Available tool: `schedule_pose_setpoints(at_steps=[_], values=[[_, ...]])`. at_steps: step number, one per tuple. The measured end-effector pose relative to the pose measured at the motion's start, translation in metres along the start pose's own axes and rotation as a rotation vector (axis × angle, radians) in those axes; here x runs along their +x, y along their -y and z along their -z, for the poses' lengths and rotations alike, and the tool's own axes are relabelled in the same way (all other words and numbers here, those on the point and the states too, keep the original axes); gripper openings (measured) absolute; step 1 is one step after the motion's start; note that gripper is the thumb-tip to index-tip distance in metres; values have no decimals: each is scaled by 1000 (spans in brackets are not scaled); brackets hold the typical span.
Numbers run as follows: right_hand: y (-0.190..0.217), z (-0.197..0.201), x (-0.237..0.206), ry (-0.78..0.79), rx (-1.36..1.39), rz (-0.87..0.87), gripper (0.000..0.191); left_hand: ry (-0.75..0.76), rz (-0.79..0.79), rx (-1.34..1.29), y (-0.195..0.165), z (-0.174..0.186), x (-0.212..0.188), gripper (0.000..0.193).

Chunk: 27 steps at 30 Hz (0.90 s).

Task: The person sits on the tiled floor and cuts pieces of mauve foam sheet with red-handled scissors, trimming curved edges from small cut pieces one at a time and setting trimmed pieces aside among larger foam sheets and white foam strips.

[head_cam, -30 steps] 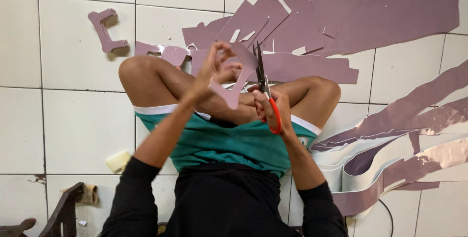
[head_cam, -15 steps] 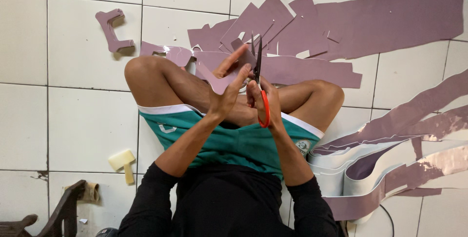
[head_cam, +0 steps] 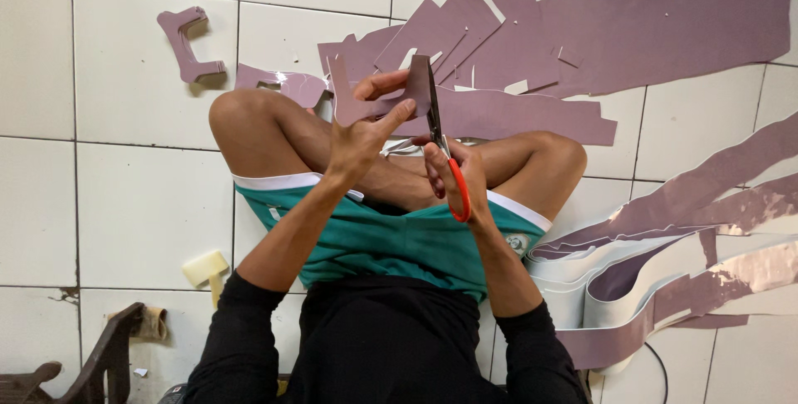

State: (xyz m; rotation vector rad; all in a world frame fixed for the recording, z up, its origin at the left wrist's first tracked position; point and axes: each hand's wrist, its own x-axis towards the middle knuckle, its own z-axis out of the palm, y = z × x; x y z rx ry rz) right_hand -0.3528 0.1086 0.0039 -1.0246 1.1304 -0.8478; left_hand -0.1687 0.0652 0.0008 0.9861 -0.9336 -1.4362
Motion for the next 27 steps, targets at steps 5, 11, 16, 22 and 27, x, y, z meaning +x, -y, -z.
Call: schedule_pose_setpoints(at_steps=[5,11,16,22,27], values=[[4,6,-3,-11,-68,-99,56,111,36,124,-21,12,5,42],[1,8,-7,-40,-241,-144,51,86,137,37,-24,14,10,34],[-3,9,2,146,-133,51,55,109,114,144,-18,12,8,28],[-1,12,1,165,-79,8,58,85,128,26,-8,10,5,30],[0,8,-2,129,18,-37,56,9,179,-164,9,1,-1,31]])
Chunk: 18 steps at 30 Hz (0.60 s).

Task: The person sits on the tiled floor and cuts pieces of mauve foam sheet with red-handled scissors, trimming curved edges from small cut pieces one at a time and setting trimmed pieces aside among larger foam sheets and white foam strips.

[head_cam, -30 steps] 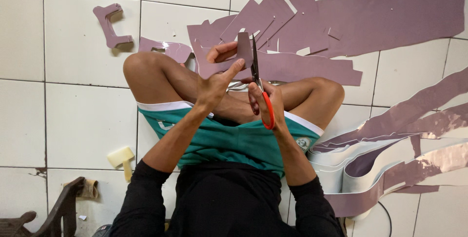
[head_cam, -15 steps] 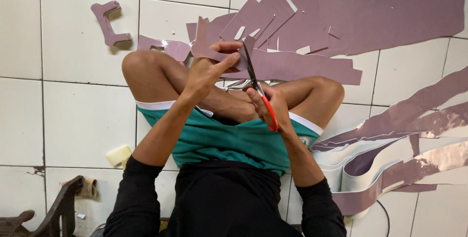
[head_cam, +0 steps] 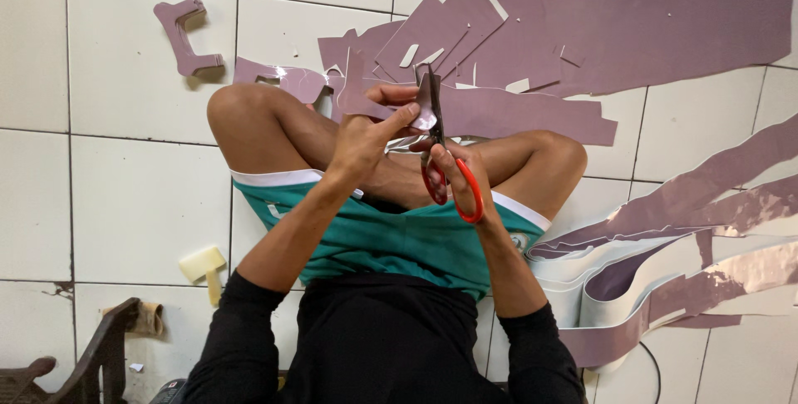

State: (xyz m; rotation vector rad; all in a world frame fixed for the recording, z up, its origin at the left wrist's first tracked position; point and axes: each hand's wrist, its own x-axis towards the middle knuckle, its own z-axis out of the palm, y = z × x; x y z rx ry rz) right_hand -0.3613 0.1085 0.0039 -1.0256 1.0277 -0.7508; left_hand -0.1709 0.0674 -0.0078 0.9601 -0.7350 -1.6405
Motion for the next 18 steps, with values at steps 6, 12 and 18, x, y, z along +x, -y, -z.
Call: schedule_pose_setpoints(at_steps=[6,12,18], values=[[-10,-12,1,-62,120,44,51,-132,30,-203,26,-17,-4,31],[-30,-15,1,-138,171,76,57,-151,16,-217,33,-20,-3,29],[-48,-27,5,-258,211,89,47,-140,28,-191,31,-19,-2,28]])
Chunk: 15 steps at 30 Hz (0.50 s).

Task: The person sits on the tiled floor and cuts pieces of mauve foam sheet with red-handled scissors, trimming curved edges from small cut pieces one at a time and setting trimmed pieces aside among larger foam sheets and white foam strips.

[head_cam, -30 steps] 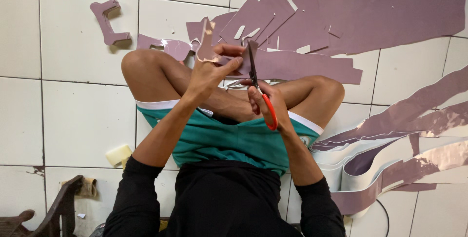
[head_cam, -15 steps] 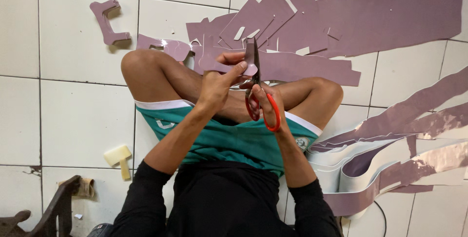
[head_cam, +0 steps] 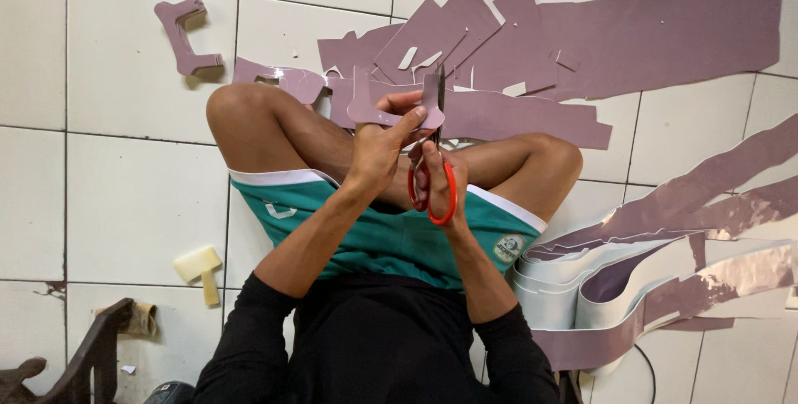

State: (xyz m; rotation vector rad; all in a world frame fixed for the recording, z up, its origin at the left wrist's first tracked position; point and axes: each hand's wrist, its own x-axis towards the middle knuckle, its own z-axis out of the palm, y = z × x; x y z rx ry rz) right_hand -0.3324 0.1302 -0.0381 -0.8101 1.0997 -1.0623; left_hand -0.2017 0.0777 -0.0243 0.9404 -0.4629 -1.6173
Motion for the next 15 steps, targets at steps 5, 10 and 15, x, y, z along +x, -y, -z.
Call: schedule_pose_setpoints(at_steps=[5,10,15], values=[[-15,-6,11,-68,39,30,48,90,-1,44,-15,17,-2,32],[-30,-47,29,140,72,-57,46,-75,-227,404,-65,91,-9,42],[-49,-113,30,318,-55,-155,48,-388,-466,655,-144,215,3,29]])
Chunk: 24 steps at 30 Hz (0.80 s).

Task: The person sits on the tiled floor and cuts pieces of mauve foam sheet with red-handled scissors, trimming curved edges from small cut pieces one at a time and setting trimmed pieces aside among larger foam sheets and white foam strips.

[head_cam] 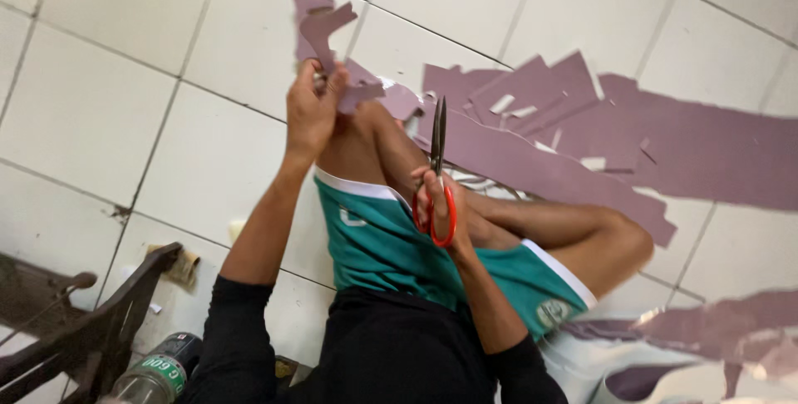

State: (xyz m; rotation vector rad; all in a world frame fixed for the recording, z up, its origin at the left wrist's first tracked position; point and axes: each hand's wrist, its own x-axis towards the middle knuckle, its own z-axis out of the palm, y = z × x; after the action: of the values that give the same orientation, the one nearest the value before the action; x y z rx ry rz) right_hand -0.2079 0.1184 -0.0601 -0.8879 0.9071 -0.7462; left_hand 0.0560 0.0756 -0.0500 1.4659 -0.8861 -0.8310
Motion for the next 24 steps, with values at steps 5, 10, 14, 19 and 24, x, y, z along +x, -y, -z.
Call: schedule_pose_setpoints(at_steps=[5,10,14,19,24], values=[[-18,-42,19,145,-34,-57,46,-84,76,127,50,60,78,30],[-36,-65,44,113,-89,-196,41,-125,173,268,98,73,136,29],[-41,-68,69,91,-94,-240,40,-159,93,411,118,77,168,27],[-41,-62,90,100,-124,-169,43,-81,131,954,116,76,189,52],[-41,-57,96,108,-90,-195,42,-33,-55,983,112,67,215,80]])
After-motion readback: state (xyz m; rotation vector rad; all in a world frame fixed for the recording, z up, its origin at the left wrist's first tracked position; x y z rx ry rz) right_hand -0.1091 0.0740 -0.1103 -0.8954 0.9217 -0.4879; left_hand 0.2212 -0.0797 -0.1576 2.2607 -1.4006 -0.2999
